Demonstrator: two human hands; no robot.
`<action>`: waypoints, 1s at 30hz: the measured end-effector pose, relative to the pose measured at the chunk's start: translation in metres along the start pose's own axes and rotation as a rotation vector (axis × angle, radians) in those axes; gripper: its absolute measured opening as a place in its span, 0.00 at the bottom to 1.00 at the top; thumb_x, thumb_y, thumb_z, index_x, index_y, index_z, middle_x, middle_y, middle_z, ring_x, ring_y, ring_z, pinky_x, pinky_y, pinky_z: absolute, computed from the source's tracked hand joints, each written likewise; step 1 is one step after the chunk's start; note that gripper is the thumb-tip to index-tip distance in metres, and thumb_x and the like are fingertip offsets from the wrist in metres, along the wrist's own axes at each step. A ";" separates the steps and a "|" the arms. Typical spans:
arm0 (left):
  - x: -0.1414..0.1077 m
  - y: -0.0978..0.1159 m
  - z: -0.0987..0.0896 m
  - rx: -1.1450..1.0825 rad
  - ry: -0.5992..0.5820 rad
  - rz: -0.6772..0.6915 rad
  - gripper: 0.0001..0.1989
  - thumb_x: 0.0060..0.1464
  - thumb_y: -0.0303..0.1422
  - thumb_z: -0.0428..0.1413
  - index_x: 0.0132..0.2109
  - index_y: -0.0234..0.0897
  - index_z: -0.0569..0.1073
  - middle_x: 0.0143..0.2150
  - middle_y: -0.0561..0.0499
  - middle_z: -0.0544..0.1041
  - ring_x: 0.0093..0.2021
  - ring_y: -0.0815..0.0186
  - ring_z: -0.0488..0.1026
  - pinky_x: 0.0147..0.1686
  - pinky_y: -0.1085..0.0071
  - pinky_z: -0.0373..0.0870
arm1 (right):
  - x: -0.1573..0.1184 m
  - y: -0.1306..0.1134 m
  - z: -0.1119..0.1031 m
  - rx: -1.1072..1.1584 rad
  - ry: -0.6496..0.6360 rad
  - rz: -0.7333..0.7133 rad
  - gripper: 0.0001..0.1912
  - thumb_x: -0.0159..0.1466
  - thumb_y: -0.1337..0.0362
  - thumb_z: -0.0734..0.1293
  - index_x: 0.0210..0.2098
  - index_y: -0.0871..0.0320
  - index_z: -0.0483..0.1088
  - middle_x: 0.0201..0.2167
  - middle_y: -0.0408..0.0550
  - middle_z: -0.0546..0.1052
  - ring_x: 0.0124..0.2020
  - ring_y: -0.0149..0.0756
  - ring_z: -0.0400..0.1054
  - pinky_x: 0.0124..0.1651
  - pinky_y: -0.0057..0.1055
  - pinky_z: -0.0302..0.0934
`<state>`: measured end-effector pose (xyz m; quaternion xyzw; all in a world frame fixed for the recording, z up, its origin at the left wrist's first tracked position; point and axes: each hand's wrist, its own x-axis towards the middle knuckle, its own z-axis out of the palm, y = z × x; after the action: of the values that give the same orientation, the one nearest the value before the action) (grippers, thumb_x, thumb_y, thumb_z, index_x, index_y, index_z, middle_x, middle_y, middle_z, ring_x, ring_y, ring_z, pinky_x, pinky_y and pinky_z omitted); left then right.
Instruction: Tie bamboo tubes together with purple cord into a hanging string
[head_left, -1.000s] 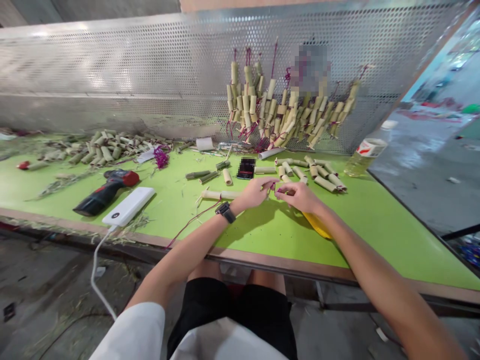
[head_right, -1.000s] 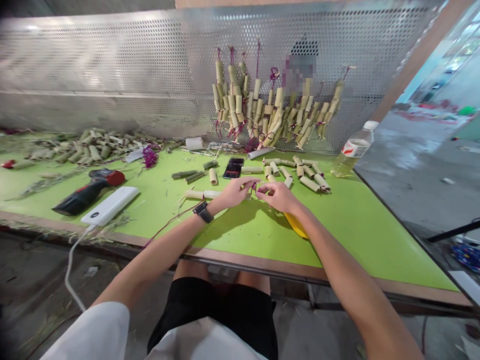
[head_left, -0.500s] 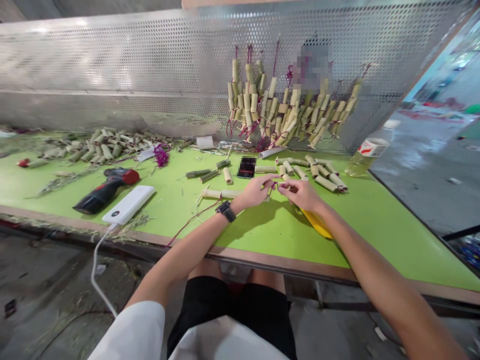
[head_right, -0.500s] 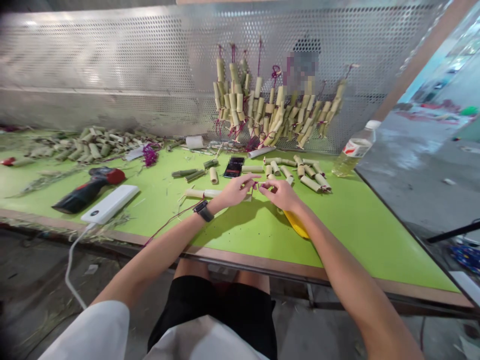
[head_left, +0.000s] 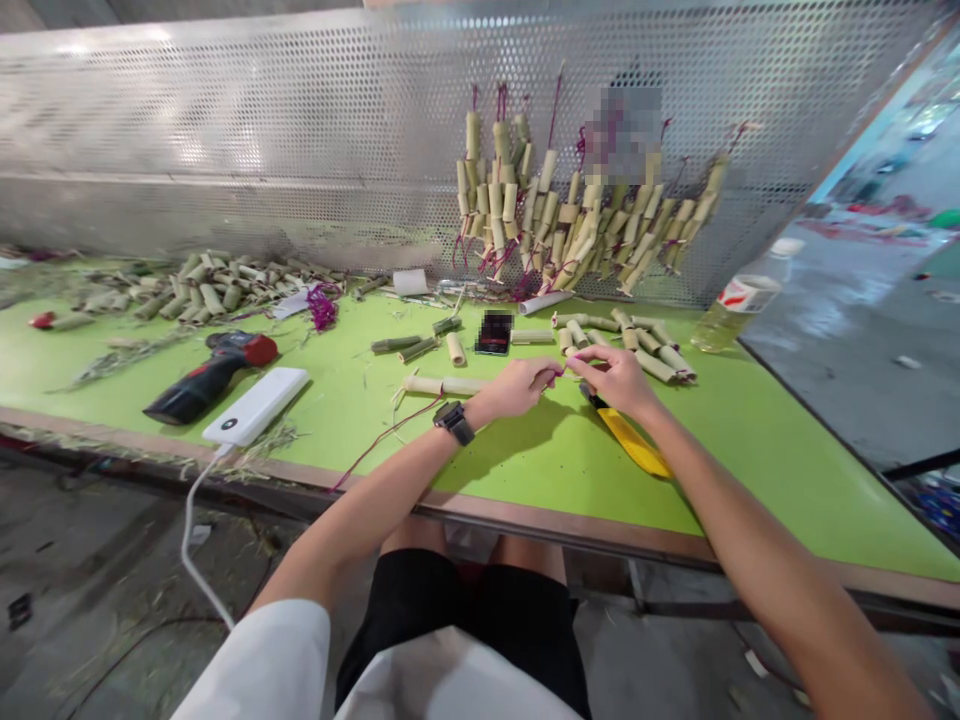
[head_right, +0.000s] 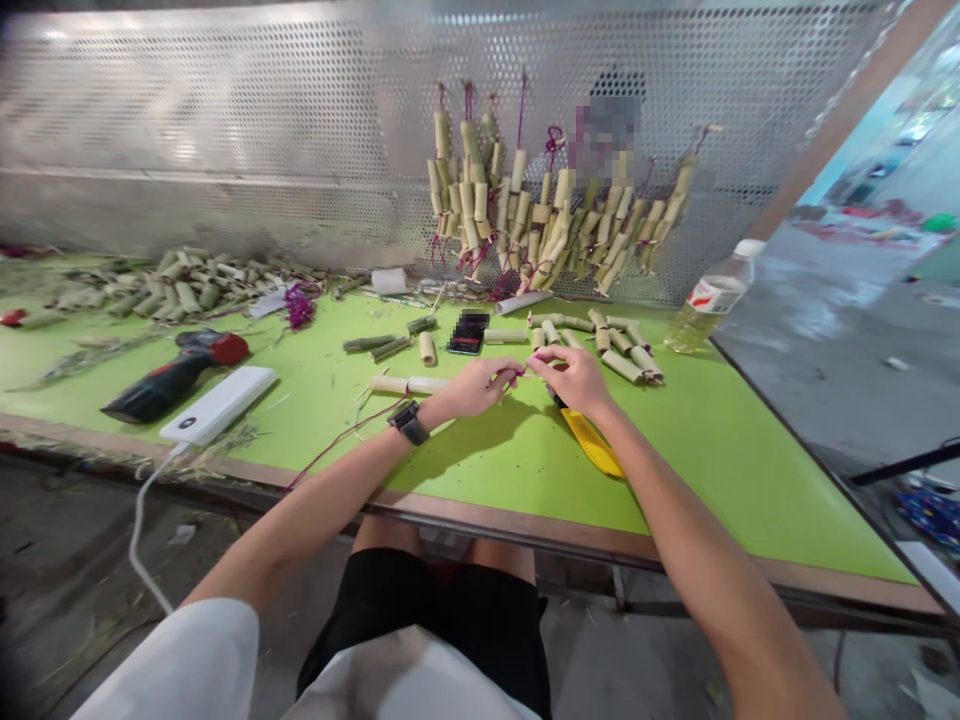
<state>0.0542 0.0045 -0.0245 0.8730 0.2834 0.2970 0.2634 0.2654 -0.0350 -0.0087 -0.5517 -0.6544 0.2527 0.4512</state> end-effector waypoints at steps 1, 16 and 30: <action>0.000 0.001 0.000 -0.036 0.001 -0.008 0.14 0.71 0.31 0.46 0.50 0.35 0.77 0.40 0.48 0.81 0.35 0.66 0.74 0.41 0.70 0.69 | 0.001 0.002 0.000 -0.008 0.017 0.006 0.25 0.58 0.40 0.75 0.34 0.57 0.81 0.26 0.49 0.79 0.19 0.34 0.66 0.23 0.34 0.59; 0.003 -0.007 0.005 0.096 0.124 -0.031 0.16 0.70 0.26 0.46 0.51 0.33 0.79 0.43 0.44 0.83 0.40 0.64 0.77 0.44 0.69 0.72 | -0.002 0.012 0.008 -0.024 -0.251 0.018 0.24 0.57 0.43 0.76 0.35 0.60 0.85 0.22 0.48 0.78 0.18 0.30 0.62 0.22 0.30 0.55; 0.002 -0.003 0.002 0.026 0.093 -0.014 0.15 0.70 0.27 0.47 0.52 0.33 0.78 0.42 0.45 0.82 0.39 0.64 0.76 0.42 0.70 0.70 | 0.008 0.013 -0.019 -0.044 -0.130 0.013 0.27 0.63 0.45 0.74 0.53 0.55 0.84 0.46 0.58 0.85 0.26 0.38 0.74 0.31 0.37 0.68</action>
<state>0.0562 0.0075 -0.0268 0.8597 0.3052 0.3315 0.2407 0.2885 -0.0272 -0.0079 -0.5483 -0.6840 0.2765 0.3939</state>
